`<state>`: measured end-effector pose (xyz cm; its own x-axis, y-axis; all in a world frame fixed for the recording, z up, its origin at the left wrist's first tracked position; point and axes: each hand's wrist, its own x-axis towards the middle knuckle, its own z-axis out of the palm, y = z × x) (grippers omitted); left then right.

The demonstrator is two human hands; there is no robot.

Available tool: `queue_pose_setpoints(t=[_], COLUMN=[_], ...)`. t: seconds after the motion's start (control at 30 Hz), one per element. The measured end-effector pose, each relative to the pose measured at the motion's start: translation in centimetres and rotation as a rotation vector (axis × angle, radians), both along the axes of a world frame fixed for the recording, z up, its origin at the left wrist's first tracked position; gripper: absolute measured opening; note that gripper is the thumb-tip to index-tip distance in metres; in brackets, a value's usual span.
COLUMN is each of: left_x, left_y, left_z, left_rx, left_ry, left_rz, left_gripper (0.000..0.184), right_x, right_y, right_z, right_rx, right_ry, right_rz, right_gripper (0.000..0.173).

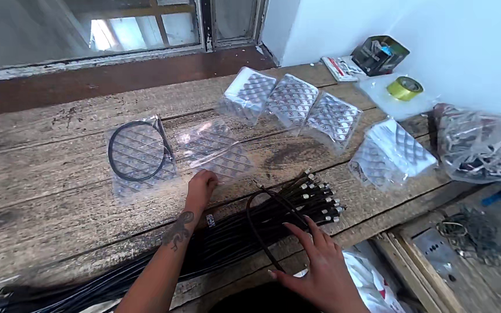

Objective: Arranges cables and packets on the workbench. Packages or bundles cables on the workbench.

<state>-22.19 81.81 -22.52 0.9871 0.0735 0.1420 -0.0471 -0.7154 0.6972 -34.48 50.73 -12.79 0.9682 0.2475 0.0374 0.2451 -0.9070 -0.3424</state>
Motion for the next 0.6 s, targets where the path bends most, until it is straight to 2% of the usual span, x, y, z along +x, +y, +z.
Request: queue_pose_setpoints(t=[0.13,0.23,0.3,0.37,0.43,0.5,0.6], left_x=[-0.8,-2.4,-4.0,-6.2,-7.9,-8.6,-8.6], left_y=[-1.2,-0.7,-0.5,-1.9,-4.3,-6.4,-8.6], left_z=[3.8,2.1,1.0,1.3,2.3,3.1,3.6], left_rx=[0.104,0.251,0.381,0.476,0.466,0.404,0.307], left_ry=[0.083,-0.148,-0.304,-0.403,-0.438,-0.432,-0.406], left_rz=[-0.055,-0.065,-0.053,-0.075,-0.102,-0.110,-0.103], left_gripper=[0.020,0.016,0.027,0.036,0.040,0.042,0.045], right_x=[1.7,1.9,2.1,2.9,4.5,5.9,4.9], right_y=[1.0,1.1,1.2,1.4,1.8,2.1,2.3], right_z=[0.5,1.5,2.1,1.7,0.9,0.4,0.7], right_rx=[-0.029,-0.050,-0.047,-0.034,0.020,0.080,0.141], right_ry=[0.005,0.062,0.132,0.138,0.126,0.203,0.233], right_rz=[0.083,0.184,0.255,0.284,0.220,0.063,-0.038], right_gripper=[0.101,0.100,0.098,0.098,0.095,0.091,0.081])
